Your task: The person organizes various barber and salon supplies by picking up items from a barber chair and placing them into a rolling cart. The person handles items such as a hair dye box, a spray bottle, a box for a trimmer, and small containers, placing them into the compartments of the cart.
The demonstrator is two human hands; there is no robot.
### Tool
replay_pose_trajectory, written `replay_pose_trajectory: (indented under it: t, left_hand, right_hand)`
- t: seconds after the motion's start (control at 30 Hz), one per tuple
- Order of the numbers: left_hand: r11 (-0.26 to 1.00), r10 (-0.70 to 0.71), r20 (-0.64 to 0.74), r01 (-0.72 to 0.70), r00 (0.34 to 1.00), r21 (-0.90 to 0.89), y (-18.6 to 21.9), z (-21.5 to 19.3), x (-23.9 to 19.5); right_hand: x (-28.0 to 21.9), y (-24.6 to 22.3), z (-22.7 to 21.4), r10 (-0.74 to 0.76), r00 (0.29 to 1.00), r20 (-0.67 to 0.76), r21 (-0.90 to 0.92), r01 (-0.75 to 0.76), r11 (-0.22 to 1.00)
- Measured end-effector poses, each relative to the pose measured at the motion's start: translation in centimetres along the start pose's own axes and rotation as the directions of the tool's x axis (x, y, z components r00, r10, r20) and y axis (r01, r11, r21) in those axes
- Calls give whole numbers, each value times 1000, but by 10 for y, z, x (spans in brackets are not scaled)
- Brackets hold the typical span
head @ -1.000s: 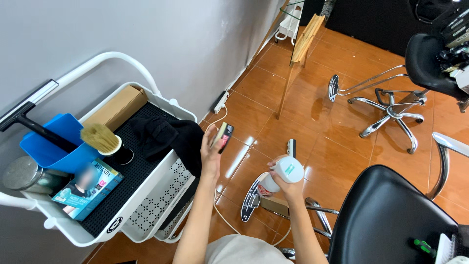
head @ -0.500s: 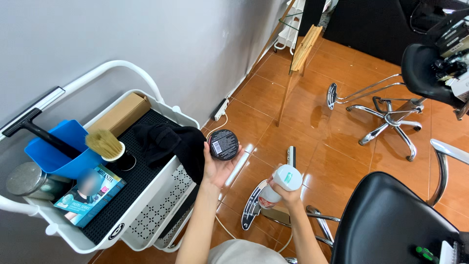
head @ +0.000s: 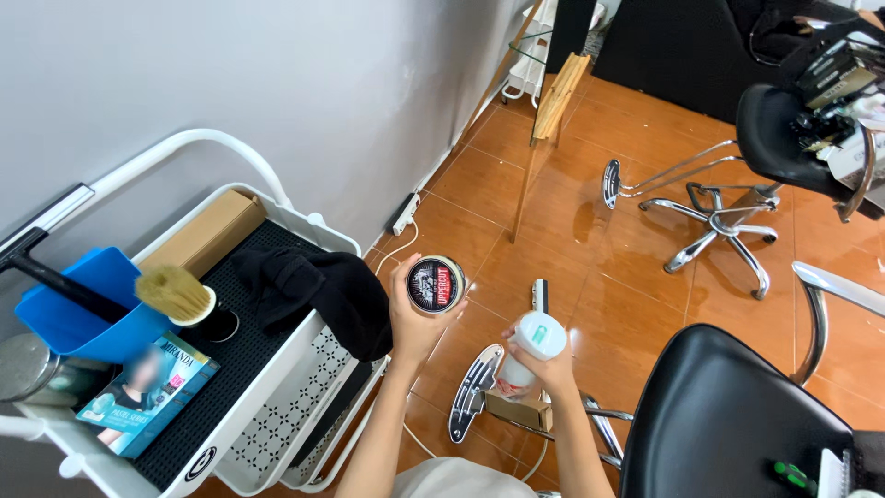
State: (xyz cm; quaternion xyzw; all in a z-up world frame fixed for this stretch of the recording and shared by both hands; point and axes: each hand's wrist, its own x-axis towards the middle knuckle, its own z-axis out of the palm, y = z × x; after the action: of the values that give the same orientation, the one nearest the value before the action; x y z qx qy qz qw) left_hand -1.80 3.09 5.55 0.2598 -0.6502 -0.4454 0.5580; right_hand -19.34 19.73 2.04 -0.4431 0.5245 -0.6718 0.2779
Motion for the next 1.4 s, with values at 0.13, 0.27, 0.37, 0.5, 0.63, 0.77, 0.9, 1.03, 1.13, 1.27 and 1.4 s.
replay_pose_trajectory:
  t: [0.13,0.27,0.37,0.5,0.63,0.77,0.9,1.03,1.13,1.27,1.4]
  left_hand:
    - [974,134,104,-150,986,170,7,26,0]
    - [976,157,205,-183,966,116,8,64,-3]
    - [982,144,297,-173,944,74,8,96,-11]
    - [981,173,404,-193,898,9,15,143,-25]
    - [984,178,547,-161,818,-81,19,189,-48]
    - [977,214,643,-153,735,-150,25,235,-75]
    - [984,168,747,-65,643,-165,30,274,-110]
    - [976,210,793,-73,572,-206,29,312,-143]
    - [980,191,834,-53,518,-191,28,335,-167]
    - [979,196,864,-35,463,-202,24,364,-195]
    - [976,204,885,-14,418,-218,20,383,-213]
  right_hand:
    - [-5,-3,-7,40,946,-321,29,-32,999]
    - [-17,-15,-32,54,932,-357,-114,-102,988]
    - [-34,-21,-53,3,943,-334,-283,-103,954]
    - [-55,-33,-86,-28,878,-477,-337,-154,929]
    - [-85,-44,-119,-87,728,-680,-310,-177,934]
    - [-112,-63,-153,-192,598,-778,-450,-318,835]
    - [-140,-69,-191,-295,404,-866,-495,-603,626]
    - [-173,-60,-238,-339,342,-877,-459,-805,375]
    - [-193,-49,-270,-364,336,-869,-460,-819,343]
    - [-205,-31,-298,-354,375,-857,-465,-857,220]
    - [-209,-14,-307,-247,346,-905,-397,-896,200]
